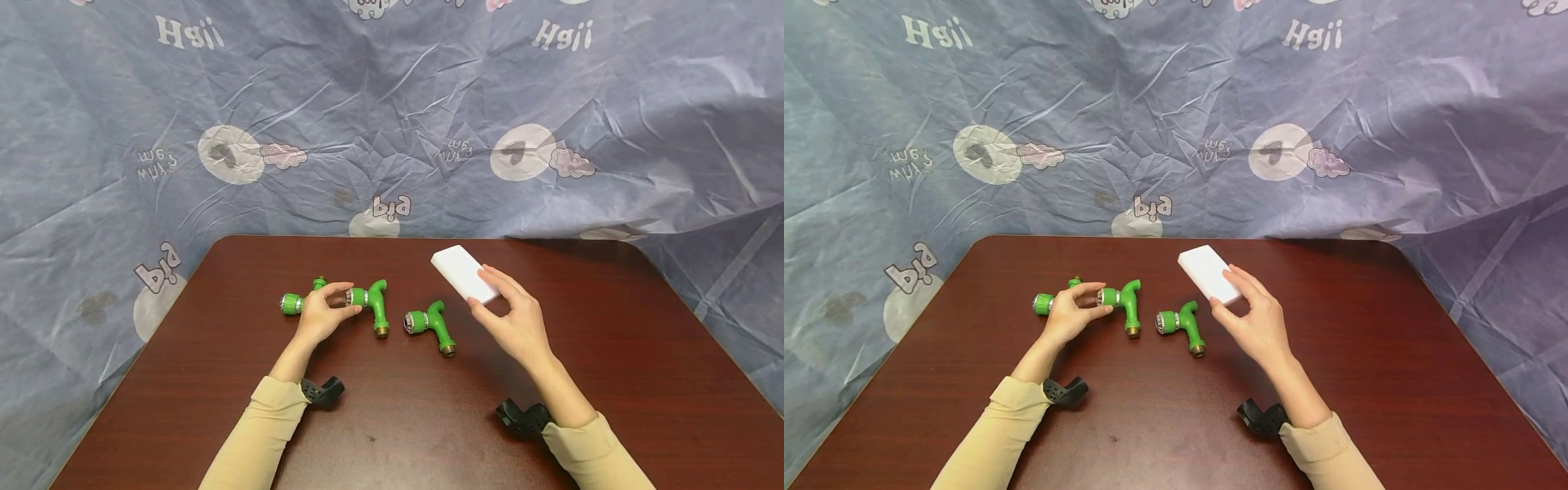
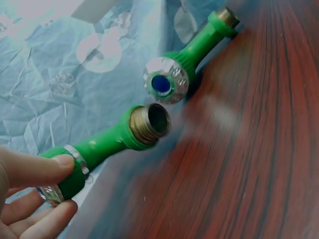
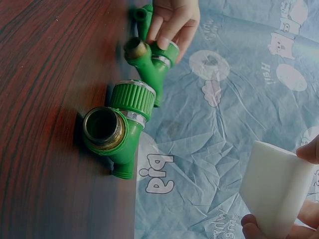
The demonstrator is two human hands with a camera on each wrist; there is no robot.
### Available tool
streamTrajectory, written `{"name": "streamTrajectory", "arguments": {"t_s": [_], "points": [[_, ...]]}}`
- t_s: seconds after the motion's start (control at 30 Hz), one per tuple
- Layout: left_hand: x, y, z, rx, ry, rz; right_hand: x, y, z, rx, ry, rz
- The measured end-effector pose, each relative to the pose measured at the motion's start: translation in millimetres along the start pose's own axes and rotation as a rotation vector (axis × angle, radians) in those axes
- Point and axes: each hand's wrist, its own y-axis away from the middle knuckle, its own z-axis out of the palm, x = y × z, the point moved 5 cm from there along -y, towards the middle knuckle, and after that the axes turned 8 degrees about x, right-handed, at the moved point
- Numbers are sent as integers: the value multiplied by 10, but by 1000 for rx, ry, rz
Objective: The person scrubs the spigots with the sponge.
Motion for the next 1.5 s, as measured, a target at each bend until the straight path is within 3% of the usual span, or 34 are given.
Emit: {"name": "streamTrajectory", "arguments": {"t_s": [0.13, 0.3, 0.4, 0.53, 0.8, 1.17, 1.27, 1.37, 1.5], "points": [[200, 86, 64, 18, 129, 26, -11, 0, 6, -3, -7, -5], [583, 279, 165, 3, 253, 139, -20, 5, 16, -9, -13, -4], [669, 356, 239, 2, 303, 184, -24, 10, 22, -11, -21, -2], [690, 406, 312, 16, 359, 189, -64, 26, 38, -26, -45, -26], [698, 439, 361, 49, 453, 142, -200, 114, 142, -133, -92, -173], [758, 488, 412, 17, 515, 234, -232, 241, 310, -255, -118, -276], [772, 489, 412, 27, 506, 245, -198, 210, 285, -219, -61, -250], [784, 490, 412, 29, 497, 246, -136, 145, 215, -122, 9, -183], [796, 495, 401, 32, 493, 247, -123, 96, 137, -28, -17, -134]]}}
